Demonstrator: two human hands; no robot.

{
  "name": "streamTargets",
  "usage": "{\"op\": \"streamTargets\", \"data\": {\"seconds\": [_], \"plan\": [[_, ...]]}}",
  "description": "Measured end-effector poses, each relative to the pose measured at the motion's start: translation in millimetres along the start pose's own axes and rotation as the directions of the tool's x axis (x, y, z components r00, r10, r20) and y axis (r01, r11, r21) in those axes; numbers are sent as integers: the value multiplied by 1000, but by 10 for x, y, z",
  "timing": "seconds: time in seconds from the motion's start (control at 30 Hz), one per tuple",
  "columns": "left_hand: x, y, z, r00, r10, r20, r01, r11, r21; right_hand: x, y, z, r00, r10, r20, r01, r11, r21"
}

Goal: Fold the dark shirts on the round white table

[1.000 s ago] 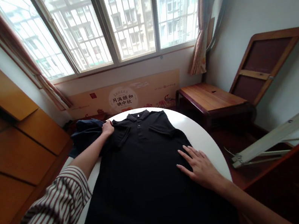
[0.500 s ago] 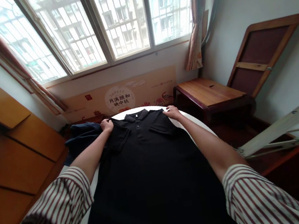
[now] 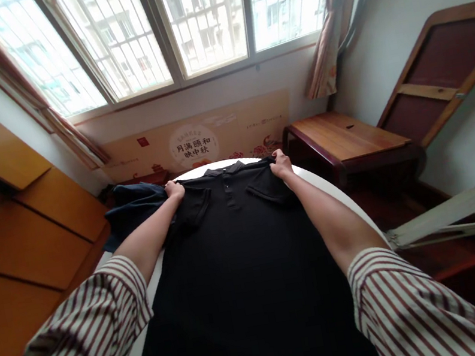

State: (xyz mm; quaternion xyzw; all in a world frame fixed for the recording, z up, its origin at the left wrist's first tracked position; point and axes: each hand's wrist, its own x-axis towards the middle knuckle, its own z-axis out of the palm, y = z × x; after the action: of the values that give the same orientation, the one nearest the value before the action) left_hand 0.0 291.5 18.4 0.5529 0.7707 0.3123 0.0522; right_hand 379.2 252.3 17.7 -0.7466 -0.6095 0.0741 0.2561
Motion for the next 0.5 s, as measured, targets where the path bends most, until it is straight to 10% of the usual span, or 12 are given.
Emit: {"op": "streamTargets", "data": {"seconds": [0.17, 0.3, 0.5], "plan": [[-409, 135, -106, 971, 229, 71, -233, 971, 60, -622, -218, -17, 980, -178, 93, 189, 974, -125], [-1064, -60, -151, 749, 586, 308, -642, 757, 120, -1573, -259, -12, 842, -434, 320, 507, 840, -196], [-1483, -303, -193, 657, 542, 524, -699, 698, 156, -2807, -151, -231, 752, -514, 413, 605, 787, -122]]}}
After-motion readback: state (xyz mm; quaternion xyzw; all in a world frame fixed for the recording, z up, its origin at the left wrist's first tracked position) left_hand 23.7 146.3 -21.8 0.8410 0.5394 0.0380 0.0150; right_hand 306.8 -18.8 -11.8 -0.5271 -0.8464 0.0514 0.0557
